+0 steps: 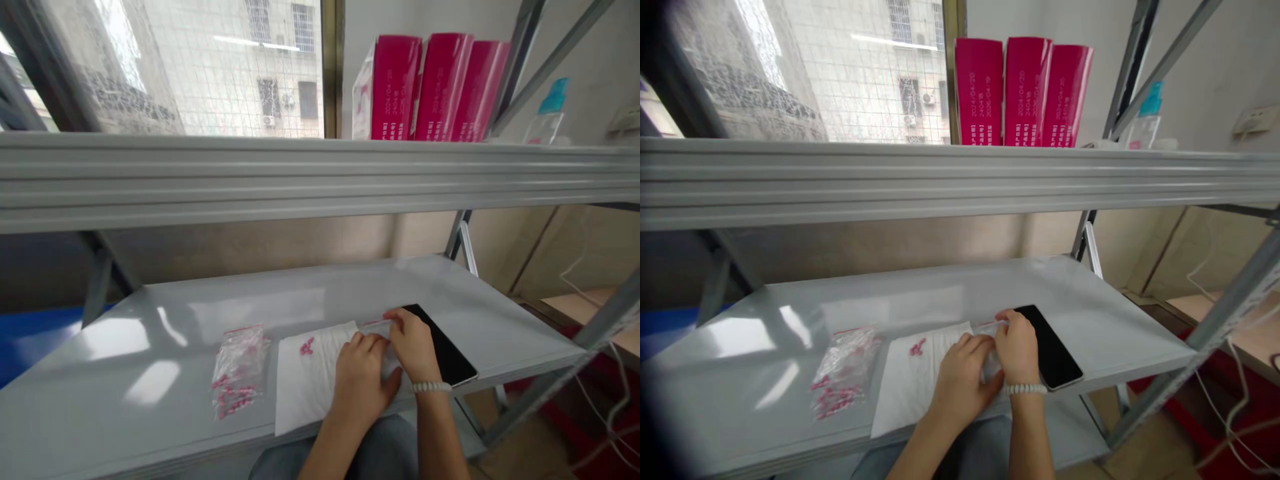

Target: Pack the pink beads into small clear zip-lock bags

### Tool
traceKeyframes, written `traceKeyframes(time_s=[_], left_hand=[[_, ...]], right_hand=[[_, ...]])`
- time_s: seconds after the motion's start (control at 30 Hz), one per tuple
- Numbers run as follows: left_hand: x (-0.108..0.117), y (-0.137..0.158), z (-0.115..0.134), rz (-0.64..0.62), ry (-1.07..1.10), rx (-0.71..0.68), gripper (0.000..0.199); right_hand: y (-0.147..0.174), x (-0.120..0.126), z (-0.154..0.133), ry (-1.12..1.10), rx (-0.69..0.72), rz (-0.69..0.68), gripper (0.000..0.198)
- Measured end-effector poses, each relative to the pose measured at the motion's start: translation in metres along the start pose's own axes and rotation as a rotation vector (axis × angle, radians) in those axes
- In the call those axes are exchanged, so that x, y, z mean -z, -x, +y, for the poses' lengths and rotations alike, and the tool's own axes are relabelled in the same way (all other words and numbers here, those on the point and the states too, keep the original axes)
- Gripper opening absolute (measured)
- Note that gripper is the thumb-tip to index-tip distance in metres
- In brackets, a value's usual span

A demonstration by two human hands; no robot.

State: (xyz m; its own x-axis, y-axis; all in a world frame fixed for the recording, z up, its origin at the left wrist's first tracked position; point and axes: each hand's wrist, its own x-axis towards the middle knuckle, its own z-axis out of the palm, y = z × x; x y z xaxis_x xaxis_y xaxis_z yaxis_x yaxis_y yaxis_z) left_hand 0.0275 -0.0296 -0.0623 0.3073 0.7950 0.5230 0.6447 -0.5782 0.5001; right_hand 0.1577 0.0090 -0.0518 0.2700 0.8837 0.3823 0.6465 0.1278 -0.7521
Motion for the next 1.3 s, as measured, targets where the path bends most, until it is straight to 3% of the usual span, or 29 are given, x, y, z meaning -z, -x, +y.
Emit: traceKeyframes(time_s=[0.13,0.3,0.4,0.47,0.57,0.67,0.77,0.83,0.97,1.1,1.3], left_hand=[[-0.011,-0.002,0.0,-0.009,0.047,0.049,0.017],[-0.008,-0.001,-0.003,0.068,0.227,0.119,0.023],[0.003,-0.003,-0.009,0.159,0.377,0.17,0.025],[0.014,-0.005,-0.013,0.233,0.481,0.213,0.021],[0.035,-0.005,-0.019,0.331,0.629,0.252,0.018],[0.053,-0.002,-0.024,0.417,0.756,0.248,0.029],[0.062,0.003,-0.032,0.477,0.833,0.253,0.022],[0.067,0.007,-0.037,0.496,0.831,0.302,0.012],[0.08,0.016,-0.042,0.485,0.772,0.413,0.02],[0.093,0.025,-0.041,0.459,0.703,0.43,0.025],[0.103,0.039,-0.046,0.574,0.62,0.497,0.03]], right_hand=[[0.002,-0.01,0.002,-0.014,0.004,-0.019,0.03],[0.001,-0.01,0.002,-0.127,-0.017,-0.026,0.025],[-0.001,-0.005,0.002,-0.248,-0.048,0.003,0.025],[-0.002,-0.002,0.0,-0.331,-0.083,0.03,0.035],[0.0,-0.002,-0.01,-0.64,-0.263,0.021,0.043],[0.006,-0.007,-0.026,-0.948,-0.431,-0.159,0.042],[0.014,-0.014,-0.042,-1.083,-0.416,-0.505,0.039],[0.018,-0.019,-0.048,-1.14,-0.389,-0.661,0.038],[0.021,-0.021,-0.051,-1.227,-0.392,-0.734,0.043],[0.022,-0.024,-0.051,-1.073,-0.306,-0.773,0.036],[0.028,-0.032,-0.056,-0.952,-0.284,-0.911,0.034]])
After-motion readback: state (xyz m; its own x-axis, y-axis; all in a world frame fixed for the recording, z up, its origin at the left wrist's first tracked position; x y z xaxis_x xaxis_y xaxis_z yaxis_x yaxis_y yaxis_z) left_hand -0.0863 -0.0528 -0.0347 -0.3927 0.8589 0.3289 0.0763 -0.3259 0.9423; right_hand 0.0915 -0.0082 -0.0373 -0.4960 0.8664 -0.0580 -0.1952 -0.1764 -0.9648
